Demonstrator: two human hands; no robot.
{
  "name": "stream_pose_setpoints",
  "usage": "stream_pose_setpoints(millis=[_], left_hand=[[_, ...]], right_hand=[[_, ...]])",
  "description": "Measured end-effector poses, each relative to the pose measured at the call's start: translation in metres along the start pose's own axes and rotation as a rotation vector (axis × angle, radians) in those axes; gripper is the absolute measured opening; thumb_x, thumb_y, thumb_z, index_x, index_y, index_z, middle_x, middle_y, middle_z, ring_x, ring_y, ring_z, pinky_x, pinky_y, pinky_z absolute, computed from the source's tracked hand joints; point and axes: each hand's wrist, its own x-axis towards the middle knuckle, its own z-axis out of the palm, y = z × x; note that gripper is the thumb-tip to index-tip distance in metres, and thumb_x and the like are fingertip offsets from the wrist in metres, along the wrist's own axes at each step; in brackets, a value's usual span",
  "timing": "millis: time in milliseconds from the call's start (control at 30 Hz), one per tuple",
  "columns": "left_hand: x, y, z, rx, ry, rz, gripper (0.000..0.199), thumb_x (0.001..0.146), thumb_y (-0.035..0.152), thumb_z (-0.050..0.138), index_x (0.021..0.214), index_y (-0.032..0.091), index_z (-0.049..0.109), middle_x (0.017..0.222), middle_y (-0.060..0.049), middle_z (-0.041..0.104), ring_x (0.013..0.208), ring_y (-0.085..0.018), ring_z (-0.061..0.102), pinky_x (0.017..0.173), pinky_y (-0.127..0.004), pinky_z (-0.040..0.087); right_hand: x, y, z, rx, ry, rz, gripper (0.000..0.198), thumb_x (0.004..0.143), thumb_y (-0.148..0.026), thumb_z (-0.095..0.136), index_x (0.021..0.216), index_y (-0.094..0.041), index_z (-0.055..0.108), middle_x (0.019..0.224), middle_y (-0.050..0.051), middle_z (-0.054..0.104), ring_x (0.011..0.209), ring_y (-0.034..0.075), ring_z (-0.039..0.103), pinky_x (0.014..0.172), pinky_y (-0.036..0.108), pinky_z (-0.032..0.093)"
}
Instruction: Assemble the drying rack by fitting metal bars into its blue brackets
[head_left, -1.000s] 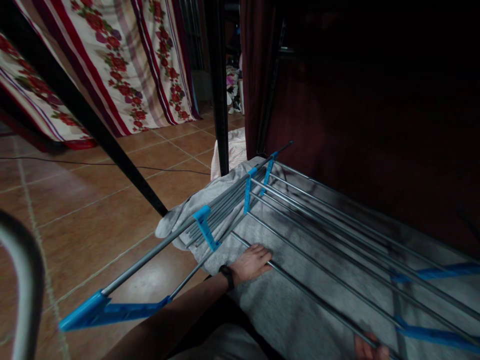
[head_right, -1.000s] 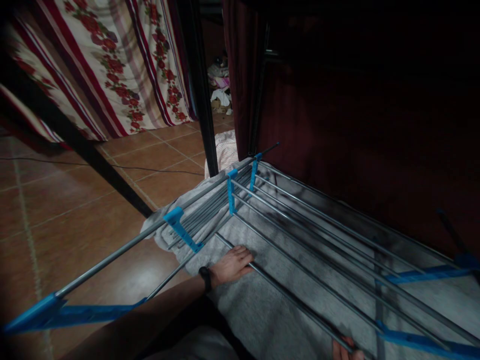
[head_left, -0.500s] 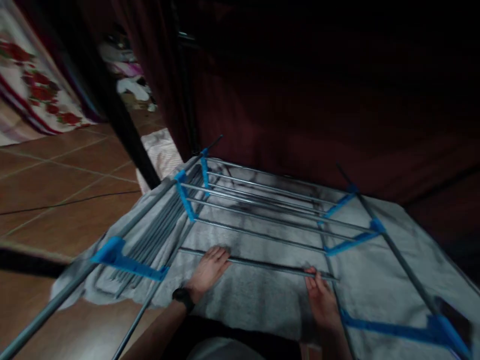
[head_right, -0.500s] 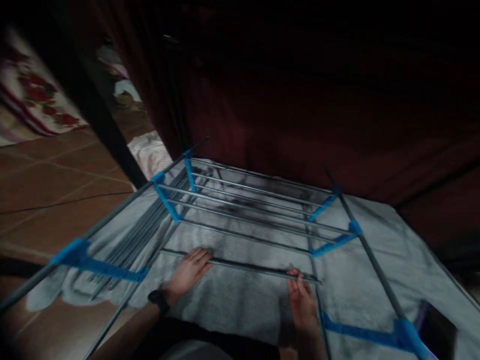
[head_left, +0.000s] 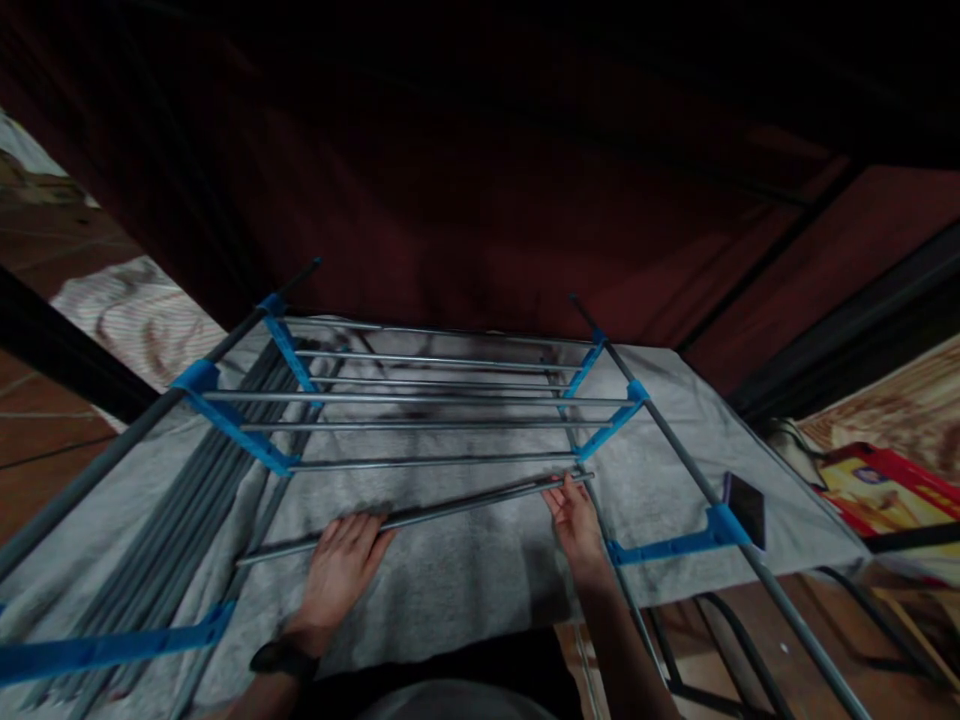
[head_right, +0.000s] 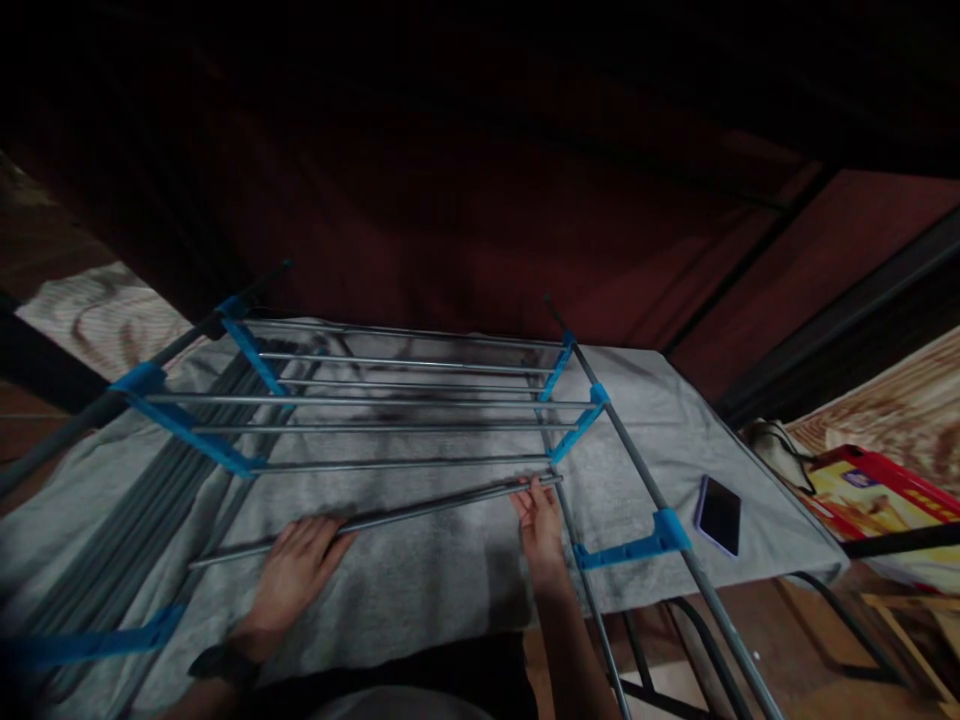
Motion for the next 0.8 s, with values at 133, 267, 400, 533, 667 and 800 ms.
stream_pose_setpoints(millis=[133,267,400,533,667,800], left_hand=[[0.001,-0.001,-0.002,0.014,-0.019,-0.03,0.043,0.108,0.041,0.036,0.098,0.022,0.074,0.09,-0.009,0.077,0.087,-0.028,0.071,0.083,-0.041,0.05],[0.0,-0.002,0.0,0.014,-0.031,-0.045,0.043,0.107,0.039,0.036,0.096,0.022,0.074,0.088,-0.009,0.076,0.086,-0.028,0.071,0.083,-0.042,0.05],[0.0,-0.003,0.0,0.006,-0.039,-0.019,0.045,0.108,0.043,0.036,0.096,0.022,0.074,0.089,-0.009,0.077,0.086,-0.028,0.071,0.081,-0.041,0.05],[0.003,0.0,-0.001,0.034,-0.021,-0.013,0.05,0.108,0.053,0.037,0.096,0.021,0.073,0.09,-0.009,0.077,0.085,-0.029,0.071,0.079,-0.04,0.049],[0.006,0.002,-0.003,0.065,-0.002,-0.01,0.051,0.109,0.052,0.035,0.091,0.021,0.071,0.084,-0.008,0.075,0.08,-0.028,0.069,0.076,-0.04,0.048],[0.006,0.001,-0.003,0.065,0.017,-0.031,0.05,0.109,0.053,0.034,0.087,0.024,0.069,0.082,-0.006,0.074,0.079,-0.027,0.069,0.075,-0.039,0.049]], right_hand=[[0.004,-0.006,0.009,0.016,-0.037,-0.008,0.033,0.07,-0.039,0.091,0.077,-0.027,0.062,0.089,-0.004,0.074,0.095,0.016,0.071,0.096,0.036,0.059],[0.007,-0.012,0.011,0.03,-0.069,-0.003,0.029,0.068,-0.035,0.091,0.082,-0.026,0.067,0.093,-0.002,0.075,0.097,0.016,0.072,0.098,0.036,0.059],[0.012,-0.019,0.01,0.04,-0.056,-0.012,0.029,0.066,-0.029,0.09,0.087,-0.024,0.07,0.095,0.0,0.075,0.095,0.017,0.072,0.094,0.034,0.061],[0.017,-0.024,0.013,0.045,-0.027,-0.046,0.027,0.076,-0.033,0.084,0.096,-0.023,0.069,0.096,0.0,0.074,0.093,0.015,0.072,0.096,0.034,0.06],[0.018,-0.025,0.017,0.04,-0.005,-0.074,0.028,0.078,-0.033,0.082,0.099,-0.023,0.068,0.098,0.001,0.074,0.093,0.017,0.072,0.1,0.037,0.058],[0.023,-0.03,0.022,0.035,-0.008,-0.103,0.031,0.075,-0.038,0.083,0.098,-0.025,0.067,0.096,0.001,0.075,0.093,0.018,0.072,0.097,0.038,0.06]])
